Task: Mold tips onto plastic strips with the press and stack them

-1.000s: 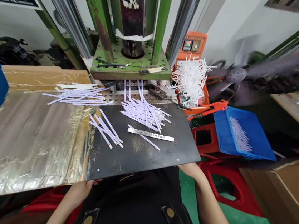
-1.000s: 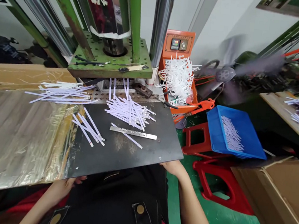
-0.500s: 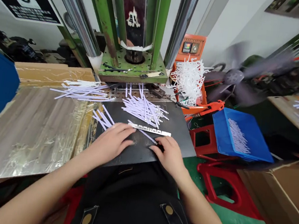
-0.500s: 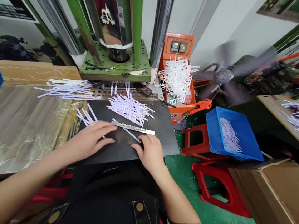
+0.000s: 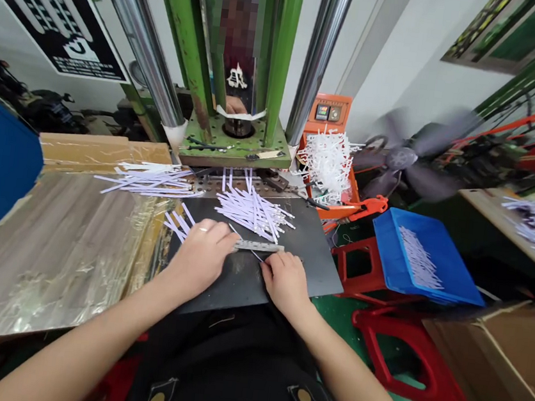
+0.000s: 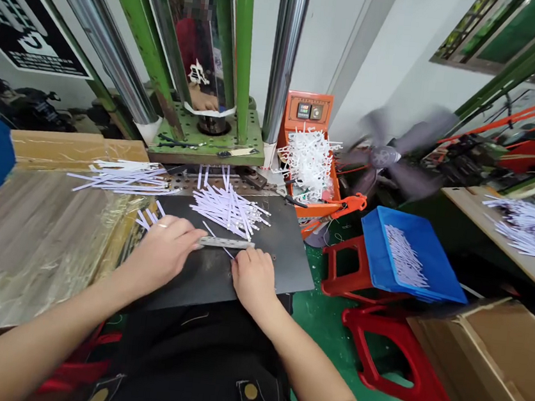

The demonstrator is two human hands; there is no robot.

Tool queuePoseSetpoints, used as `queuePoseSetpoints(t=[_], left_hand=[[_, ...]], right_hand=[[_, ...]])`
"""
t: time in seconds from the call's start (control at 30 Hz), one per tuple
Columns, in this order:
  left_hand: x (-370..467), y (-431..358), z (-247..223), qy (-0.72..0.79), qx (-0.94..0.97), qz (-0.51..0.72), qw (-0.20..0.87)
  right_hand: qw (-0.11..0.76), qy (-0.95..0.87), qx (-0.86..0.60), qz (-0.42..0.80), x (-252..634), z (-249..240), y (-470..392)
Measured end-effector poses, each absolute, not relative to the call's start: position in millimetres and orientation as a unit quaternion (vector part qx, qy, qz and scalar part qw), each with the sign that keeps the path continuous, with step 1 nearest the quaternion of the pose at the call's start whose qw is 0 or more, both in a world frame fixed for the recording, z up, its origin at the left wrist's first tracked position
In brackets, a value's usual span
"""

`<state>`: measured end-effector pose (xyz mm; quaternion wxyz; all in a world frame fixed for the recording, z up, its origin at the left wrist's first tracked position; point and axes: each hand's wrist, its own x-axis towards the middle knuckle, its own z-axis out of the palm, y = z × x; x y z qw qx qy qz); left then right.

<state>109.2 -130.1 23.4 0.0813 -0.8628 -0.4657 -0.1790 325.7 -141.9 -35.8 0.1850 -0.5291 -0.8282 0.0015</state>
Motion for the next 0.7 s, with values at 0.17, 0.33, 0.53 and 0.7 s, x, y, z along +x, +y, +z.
queuePoseSetpoints(t=[0.17, 0.33, 0.53, 0.7], left_hand=[[42, -183, 34, -0.505, -0.820, -0.253, 0.092], [26, -228, 12, -0.523, -0.801, -0.290, 0.019], [72, -221, -31, -0.502, -0.815, -0.288, -0.034], [84, -202, -47, -0.510, -0.813, -0.281, 0.002]], right_hand=[[0.096, -0.866, -0.490, -0.021, 317, -10, -117], [0.066, -0.847, -0.522, 0.076, 303, 26, -53], [-0.105, -0.796, -0.571, 0.174, 256, 35, -14], [-0.126, -0.828, -0.536, 0.110, 250, 43, -12]])
